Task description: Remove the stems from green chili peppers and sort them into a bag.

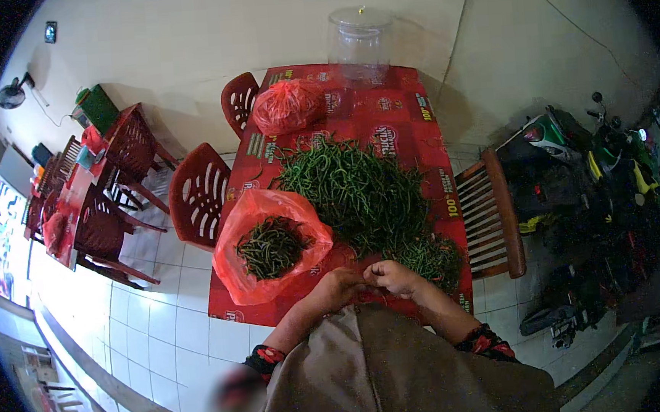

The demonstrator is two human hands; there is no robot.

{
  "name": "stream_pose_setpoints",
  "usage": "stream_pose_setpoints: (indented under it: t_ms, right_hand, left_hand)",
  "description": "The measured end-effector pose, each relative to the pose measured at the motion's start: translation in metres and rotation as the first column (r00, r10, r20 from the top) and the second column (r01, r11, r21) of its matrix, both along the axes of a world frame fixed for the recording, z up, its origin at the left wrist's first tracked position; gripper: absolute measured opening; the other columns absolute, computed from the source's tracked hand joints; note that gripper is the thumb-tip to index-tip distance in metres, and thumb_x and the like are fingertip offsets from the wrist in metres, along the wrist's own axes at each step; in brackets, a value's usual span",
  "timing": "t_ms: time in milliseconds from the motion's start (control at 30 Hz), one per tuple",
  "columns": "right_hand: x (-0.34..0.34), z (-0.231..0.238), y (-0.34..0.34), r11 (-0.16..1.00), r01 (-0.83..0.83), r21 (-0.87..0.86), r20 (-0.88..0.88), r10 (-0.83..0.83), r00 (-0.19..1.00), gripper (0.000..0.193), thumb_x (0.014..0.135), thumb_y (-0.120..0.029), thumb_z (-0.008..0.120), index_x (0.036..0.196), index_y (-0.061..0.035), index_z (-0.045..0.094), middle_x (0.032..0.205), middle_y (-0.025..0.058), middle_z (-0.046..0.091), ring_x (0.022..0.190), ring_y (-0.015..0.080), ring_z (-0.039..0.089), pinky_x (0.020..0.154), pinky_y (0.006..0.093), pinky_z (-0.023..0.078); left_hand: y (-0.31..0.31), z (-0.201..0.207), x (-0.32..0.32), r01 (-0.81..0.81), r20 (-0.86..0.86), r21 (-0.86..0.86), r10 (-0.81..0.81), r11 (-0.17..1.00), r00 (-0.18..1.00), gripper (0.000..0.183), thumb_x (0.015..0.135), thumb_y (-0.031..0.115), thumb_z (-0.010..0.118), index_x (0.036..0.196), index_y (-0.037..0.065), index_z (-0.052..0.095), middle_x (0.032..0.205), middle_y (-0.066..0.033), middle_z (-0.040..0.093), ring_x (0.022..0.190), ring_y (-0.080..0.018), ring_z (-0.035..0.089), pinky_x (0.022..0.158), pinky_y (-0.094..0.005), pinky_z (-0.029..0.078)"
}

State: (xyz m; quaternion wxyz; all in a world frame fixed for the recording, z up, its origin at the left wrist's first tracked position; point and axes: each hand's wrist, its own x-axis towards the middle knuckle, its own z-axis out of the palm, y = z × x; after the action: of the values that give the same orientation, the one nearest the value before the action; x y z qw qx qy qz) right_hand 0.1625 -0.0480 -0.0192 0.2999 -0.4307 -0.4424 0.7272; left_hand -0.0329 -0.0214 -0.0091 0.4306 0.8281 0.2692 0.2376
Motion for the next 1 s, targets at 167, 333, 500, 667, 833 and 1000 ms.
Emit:
stream_pose_setpoints:
  t_ms: [167,333,500,667,833,1000]
  right_hand:
    - [0.002,0.001,0.016,0.936,-0.281,0.211,0.128,0.259,0.957,0.018,0.084,-0.022,0.057,0.082,-0.0037,0.056,0.07,-0.0016,0.053,0.06,0.0068,0.046,0.056,0.0214,0.038]
    - [-0.015,0.025,0.015,0.892,-0.12,0.435,0.296,-0.016,0.955,0.012,0.08,-0.014,0.062,0.082,-0.0038,0.056,0.072,-0.001,0.055,0.066,0.0075,0.05,0.062,0.0235,0.042]
    - [-0.028,0.025,0.009,0.858,-0.056,0.51,0.255,-0.089,0.963,0.009,0.079,-0.01,0.061,0.079,-0.0033,0.056,0.073,-0.0015,0.055,0.071,0.007,0.05,0.067,0.0236,0.042]
    - [-0.019,0.014,0.007,0.972,-0.042,0.233,0.014,0.04,0.999,0.008,0.08,-0.011,0.06,0.077,-0.0045,0.056,0.072,-0.0019,0.053,0.071,0.0068,0.048,0.066,0.0218,0.039]
    - [0.007,0.015,0.013,0.997,-0.038,0.07,-0.189,0.05,0.981,0.006,0.08,-0.01,0.059,0.079,-0.0042,0.058,0.073,-0.0014,0.054,0.067,0.0072,0.048,0.061,0.0223,0.039]
    - [0.042,0.006,0.035,0.981,-0.06,0.184,0.866,-0.133,0.483,0.019,0.073,-0.009,0.062,0.09,-0.002,0.06,0.087,0.0091,0.06,0.08,0.0251,0.058,0.075,0.0347,0.046]
  left_hand:
    - [0.001,0.014,-0.006,0.072,-0.038,-0.069,-0.075,0.995,0.996,0.014,0.073,0.009,0.059,0.084,0.001,0.06,0.076,-0.0151,0.057,0.073,-0.0322,0.055,0.068,-0.0371,0.044]
    - [0.008,0.015,-0.022,-0.128,-0.081,-0.362,0.106,0.923,0.991,0.015,0.081,0.014,0.057,0.084,0.0,0.059,0.07,-0.0075,0.058,0.065,-0.0162,0.055,0.062,-0.03,0.045]
    - [0.009,0.019,-0.027,-0.071,-0.052,-0.467,0.053,0.881,0.997,0.017,0.084,0.018,0.055,0.084,0.001,0.058,0.066,-0.0025,0.056,0.062,-0.0082,0.05,0.057,-0.0263,0.043]
    - [0.007,0.044,-0.021,-0.061,-0.135,-0.678,-0.042,0.732,0.99,0.016,0.085,0.017,0.053,0.083,0.002,0.058,0.07,-0.0002,0.056,0.065,-0.0056,0.05,0.059,-0.0242,0.043]
    - [0.016,0.035,-0.022,-0.071,-0.019,-0.49,0.07,0.869,0.997,0.019,0.086,0.018,0.053,0.087,0.0,0.059,0.076,0.0003,0.058,0.069,-0.0072,0.051,0.063,-0.0234,0.043]
    - [0.053,-0.004,-0.064,-0.489,-0.038,-0.509,0.549,0.708,0.835,0.02,0.083,0.014,0.054,0.096,-0.002,0.059,0.085,-0.0045,0.061,0.081,-0.0135,0.056,0.075,-0.0248,0.043]
